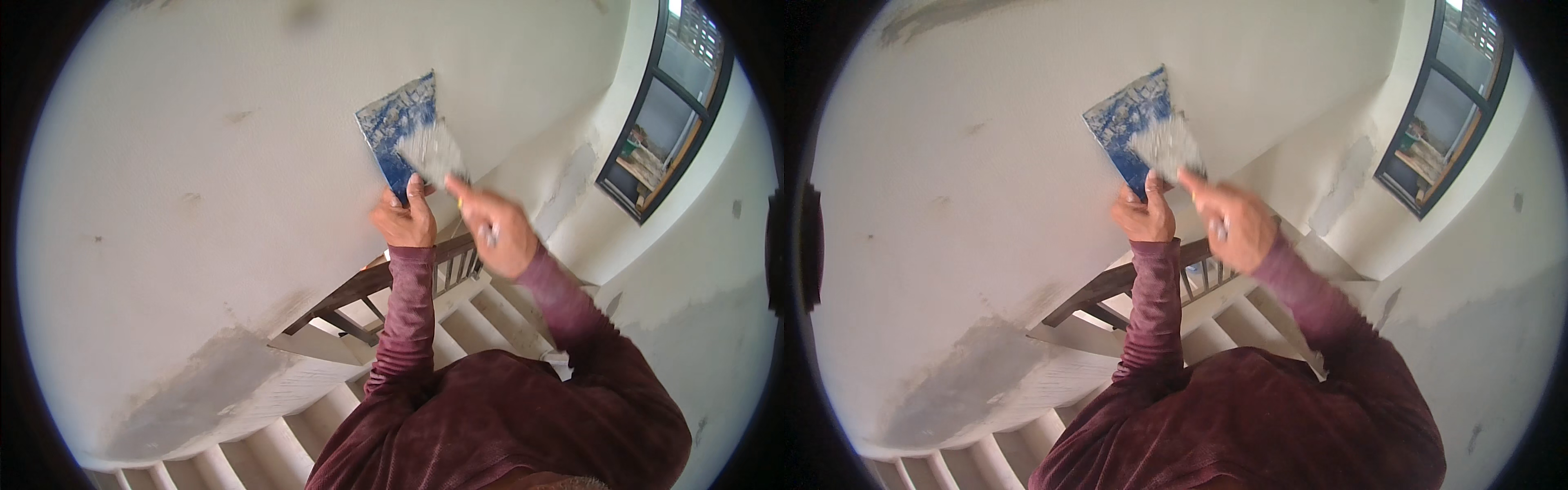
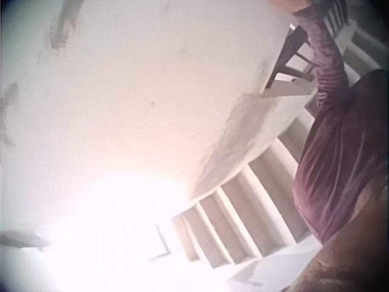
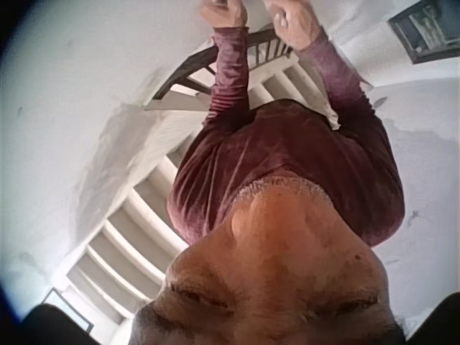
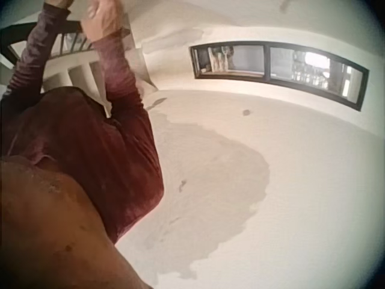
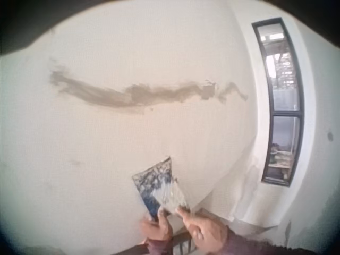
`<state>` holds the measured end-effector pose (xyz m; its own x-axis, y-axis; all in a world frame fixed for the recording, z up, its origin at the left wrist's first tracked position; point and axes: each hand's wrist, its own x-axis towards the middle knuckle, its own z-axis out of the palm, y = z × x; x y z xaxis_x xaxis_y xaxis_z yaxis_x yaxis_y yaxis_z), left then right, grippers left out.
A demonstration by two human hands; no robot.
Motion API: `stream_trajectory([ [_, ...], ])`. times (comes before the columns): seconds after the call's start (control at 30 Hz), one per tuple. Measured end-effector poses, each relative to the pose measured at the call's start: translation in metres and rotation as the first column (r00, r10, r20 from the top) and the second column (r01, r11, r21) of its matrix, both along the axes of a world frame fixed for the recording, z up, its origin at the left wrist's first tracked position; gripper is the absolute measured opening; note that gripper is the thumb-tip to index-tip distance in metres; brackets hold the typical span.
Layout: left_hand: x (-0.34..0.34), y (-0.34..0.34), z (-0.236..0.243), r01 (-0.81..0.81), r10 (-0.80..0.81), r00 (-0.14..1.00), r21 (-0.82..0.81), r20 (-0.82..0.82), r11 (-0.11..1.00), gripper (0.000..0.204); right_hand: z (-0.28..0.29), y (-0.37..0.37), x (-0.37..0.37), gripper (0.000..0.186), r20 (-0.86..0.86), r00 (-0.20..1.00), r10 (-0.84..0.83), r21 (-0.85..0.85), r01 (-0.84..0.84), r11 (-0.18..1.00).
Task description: The person scoops plaster from a bucket using a trowel and applies it to the wall and ceiling of a spiral staircase. They repeatedly transfer material from the bucket to the wall, smoothing it with the trowel.
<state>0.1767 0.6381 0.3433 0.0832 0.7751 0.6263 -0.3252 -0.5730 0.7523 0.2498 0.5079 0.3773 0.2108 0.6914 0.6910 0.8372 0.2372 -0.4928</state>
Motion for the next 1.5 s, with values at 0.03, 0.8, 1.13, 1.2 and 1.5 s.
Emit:
stream_trajectory([
  [0.03,-0.003,0.002,-0.003,-0.049,0.051,0.997,0.033,-0.066,0.998,0.020,-0.006,-0.003,-0.009,0.059,0.001,1.000,0.019,-0.020,-0.019,1.000],
  [0.8,0.004,0.010,-0.005,-0.154,0.160,0.986,0.119,-0.043,0.981,0.020,0.029,0.016,-0.014,0.056,0.026,1.000,0.009,-0.024,-0.008,1.000],
  [1.13,0.005,0.009,0.001,-0.109,0.110,0.994,0.080,-0.009,0.991,0.017,0.026,0.013,-0.021,0.050,0.112,0.993,0.020,-0.027,-0.017,0.999],
  [1.2,0.009,0.015,-0.002,-0.132,0.132,0.991,0.119,0.008,0.984,0.019,0.027,0.020,-0.019,0.051,0.077,0.997,0.011,-0.005,-0.011,1.000],
  [1.5,0.012,0.016,0.001,-0.133,0.134,0.991,0.099,-0.008,0.986,0.018,0.021,0.019,-0.019,0.056,0.084,0.996,-0.005,0.006,0.004,1.000],
])
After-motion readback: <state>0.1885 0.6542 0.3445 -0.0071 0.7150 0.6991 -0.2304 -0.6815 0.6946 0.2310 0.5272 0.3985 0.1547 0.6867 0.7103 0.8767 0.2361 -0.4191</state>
